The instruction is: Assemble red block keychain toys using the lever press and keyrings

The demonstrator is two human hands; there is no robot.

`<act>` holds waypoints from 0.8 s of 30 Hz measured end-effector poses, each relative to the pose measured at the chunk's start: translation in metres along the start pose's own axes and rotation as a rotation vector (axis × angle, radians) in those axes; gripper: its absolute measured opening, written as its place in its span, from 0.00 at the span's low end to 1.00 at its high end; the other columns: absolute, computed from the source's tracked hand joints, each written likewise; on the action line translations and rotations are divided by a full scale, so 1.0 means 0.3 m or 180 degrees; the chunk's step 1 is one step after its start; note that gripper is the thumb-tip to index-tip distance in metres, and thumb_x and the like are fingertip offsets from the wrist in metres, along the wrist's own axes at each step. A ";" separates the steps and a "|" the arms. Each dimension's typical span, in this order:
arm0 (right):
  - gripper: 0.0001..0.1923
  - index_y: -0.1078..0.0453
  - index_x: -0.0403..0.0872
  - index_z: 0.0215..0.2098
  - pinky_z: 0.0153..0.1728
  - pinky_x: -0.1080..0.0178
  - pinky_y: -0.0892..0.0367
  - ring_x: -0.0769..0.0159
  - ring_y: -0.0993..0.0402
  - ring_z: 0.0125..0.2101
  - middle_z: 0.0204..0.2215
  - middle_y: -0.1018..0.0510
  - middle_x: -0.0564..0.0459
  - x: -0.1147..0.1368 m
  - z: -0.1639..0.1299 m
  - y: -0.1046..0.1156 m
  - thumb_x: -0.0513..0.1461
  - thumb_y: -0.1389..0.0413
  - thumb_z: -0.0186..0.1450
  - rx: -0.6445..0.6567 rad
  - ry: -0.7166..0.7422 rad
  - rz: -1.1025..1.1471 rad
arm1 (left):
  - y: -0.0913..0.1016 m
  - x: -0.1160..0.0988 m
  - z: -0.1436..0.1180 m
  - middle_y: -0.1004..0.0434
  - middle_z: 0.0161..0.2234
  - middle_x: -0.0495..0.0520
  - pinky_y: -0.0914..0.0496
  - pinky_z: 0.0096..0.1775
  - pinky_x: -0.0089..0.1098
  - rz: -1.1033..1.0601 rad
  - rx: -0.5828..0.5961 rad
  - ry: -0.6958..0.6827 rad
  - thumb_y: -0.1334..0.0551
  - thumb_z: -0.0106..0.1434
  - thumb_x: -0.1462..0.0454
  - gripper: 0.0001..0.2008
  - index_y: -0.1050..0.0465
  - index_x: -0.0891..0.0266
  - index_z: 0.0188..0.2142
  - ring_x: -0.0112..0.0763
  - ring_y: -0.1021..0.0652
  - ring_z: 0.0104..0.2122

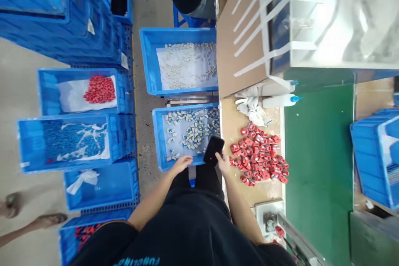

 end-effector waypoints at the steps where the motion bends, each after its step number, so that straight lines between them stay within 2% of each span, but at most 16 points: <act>1: 0.19 0.26 0.48 0.39 0.47 0.54 0.27 0.55 0.22 0.42 0.36 0.17 0.47 0.054 0.045 0.069 0.53 0.37 0.59 -0.0161 0.0096 -0.0139 | 0.033 0.008 -0.013 0.23 0.56 0.58 0.21 0.53 0.47 0.0073 -0.0207 0.0118 0.35 0.73 0.54 0.20 0.26 0.63 0.57 0.44 0.20 0.52; 4: 0.15 0.27 0.47 0.41 0.51 0.53 0.29 0.53 0.24 0.46 0.41 0.17 0.44 0.214 0.201 0.219 0.49 0.42 0.64 -0.0523 0.0347 -0.0603 | 0.129 0.055 -0.087 0.23 0.57 0.57 0.21 0.54 0.48 0.0214 -0.0799 0.0427 0.34 0.72 0.53 0.21 0.26 0.64 0.58 0.48 0.20 0.54; 8: 0.12 0.28 0.45 0.41 0.55 0.48 0.33 0.47 0.25 0.49 0.42 0.19 0.38 0.371 0.349 0.297 0.43 0.45 0.64 -0.0867 0.0563 -0.1163 | 0.198 0.142 -0.209 0.23 0.56 0.57 0.21 0.53 0.48 0.0220 -0.1240 0.0746 0.34 0.72 0.53 0.21 0.25 0.64 0.57 0.49 0.20 0.53; 10: 0.13 0.29 0.43 0.42 0.56 0.45 0.33 0.44 0.25 0.50 0.42 0.20 0.35 0.422 0.367 0.317 0.42 0.47 0.64 -0.1046 0.0651 -0.1367 | 0.217 0.173 -0.253 0.23 0.57 0.58 0.21 0.53 0.48 0.0189 -0.1389 0.0855 0.34 0.72 0.54 0.21 0.26 0.64 0.58 0.46 0.20 0.53; 12: 0.17 0.30 0.40 0.48 0.57 0.42 0.34 0.42 0.25 0.52 0.46 0.21 0.31 0.461 0.348 0.336 0.40 0.49 0.65 -0.1237 0.0784 -0.1500 | 0.236 0.189 -0.276 0.24 0.58 0.59 0.21 0.53 0.47 0.0179 -0.1547 0.0913 0.35 0.73 0.55 0.20 0.26 0.62 0.59 0.43 0.20 0.53; 15: 0.25 0.37 0.37 0.60 0.64 0.37 0.41 0.38 0.33 0.62 0.58 0.29 0.23 0.476 0.261 0.335 0.40 0.51 0.67 -0.1486 0.1084 -0.1614 | 0.262 0.186 -0.265 0.24 0.58 0.60 0.21 0.54 0.47 0.0215 -0.1734 0.0894 0.35 0.73 0.55 0.19 0.26 0.61 0.59 0.42 0.20 0.54; 17: 0.26 0.38 0.38 0.62 0.67 0.33 0.47 0.36 0.39 0.66 0.63 0.33 0.22 0.431 0.191 0.270 0.42 0.51 0.69 -0.1386 0.1286 -0.1681 | 0.272 0.177 -0.222 0.24 0.58 0.60 0.21 0.54 0.47 0.0261 -0.1776 0.0825 0.35 0.73 0.55 0.19 0.26 0.61 0.59 0.42 0.20 0.53; 18: 0.24 0.35 0.40 0.61 0.67 0.33 0.46 0.37 0.38 0.66 0.61 0.31 0.24 0.386 0.162 0.206 0.43 0.51 0.70 -0.1186 0.1357 -0.1720 | 0.277 0.173 -0.191 0.24 0.58 0.60 0.21 0.54 0.47 0.0289 -0.1783 0.0780 0.35 0.73 0.55 0.19 0.26 0.61 0.59 0.42 0.20 0.53; 19: 0.22 0.32 0.41 0.57 0.66 0.35 0.41 0.39 0.33 0.62 0.57 0.26 0.29 0.326 0.139 0.122 0.45 0.49 0.70 -0.0877 0.1392 -0.1765 | 0.283 0.170 -0.155 0.24 0.58 0.60 0.21 0.54 0.46 0.0321 -0.1790 0.0733 0.35 0.74 0.55 0.18 0.26 0.60 0.58 0.42 0.20 0.53; 21: 0.17 0.26 0.45 0.49 0.56 0.43 0.27 0.48 0.22 0.50 0.46 0.19 0.40 0.163 0.113 -0.079 0.47 0.46 0.71 -0.0127 0.1312 -0.1877 | 0.297 0.171 -0.070 0.24 0.59 0.59 0.22 0.55 0.45 0.0387 -0.1811 0.0645 0.36 0.74 0.55 0.17 0.25 0.59 0.58 0.42 0.21 0.54; 22: 0.15 0.25 0.46 0.45 0.51 0.48 0.23 0.53 0.20 0.45 0.42 0.18 0.44 0.070 0.111 -0.176 0.48 0.43 0.71 0.0203 0.1204 -0.1956 | 0.303 0.175 -0.024 0.24 0.59 0.59 0.22 0.55 0.46 0.0414 -0.1815 0.0601 0.36 0.74 0.55 0.17 0.25 0.59 0.58 0.42 0.21 0.54; 24: 0.14 0.24 0.46 0.45 0.45 0.53 0.20 0.60 0.20 0.41 0.42 0.18 0.49 -0.114 0.140 -0.313 0.48 0.39 0.71 0.0503 0.0876 -0.2179 | 0.312 0.189 0.069 0.25 0.59 0.60 0.22 0.55 0.47 0.0448 -0.1808 0.0513 0.35 0.73 0.55 0.19 0.27 0.60 0.59 0.42 0.21 0.54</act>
Point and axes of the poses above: each hand's wrist, its own z-axis towards the middle knuckle, its own y-axis out of the back of the hand, x = y × z, the point moved 10 cm from there along z, towards the middle knuckle
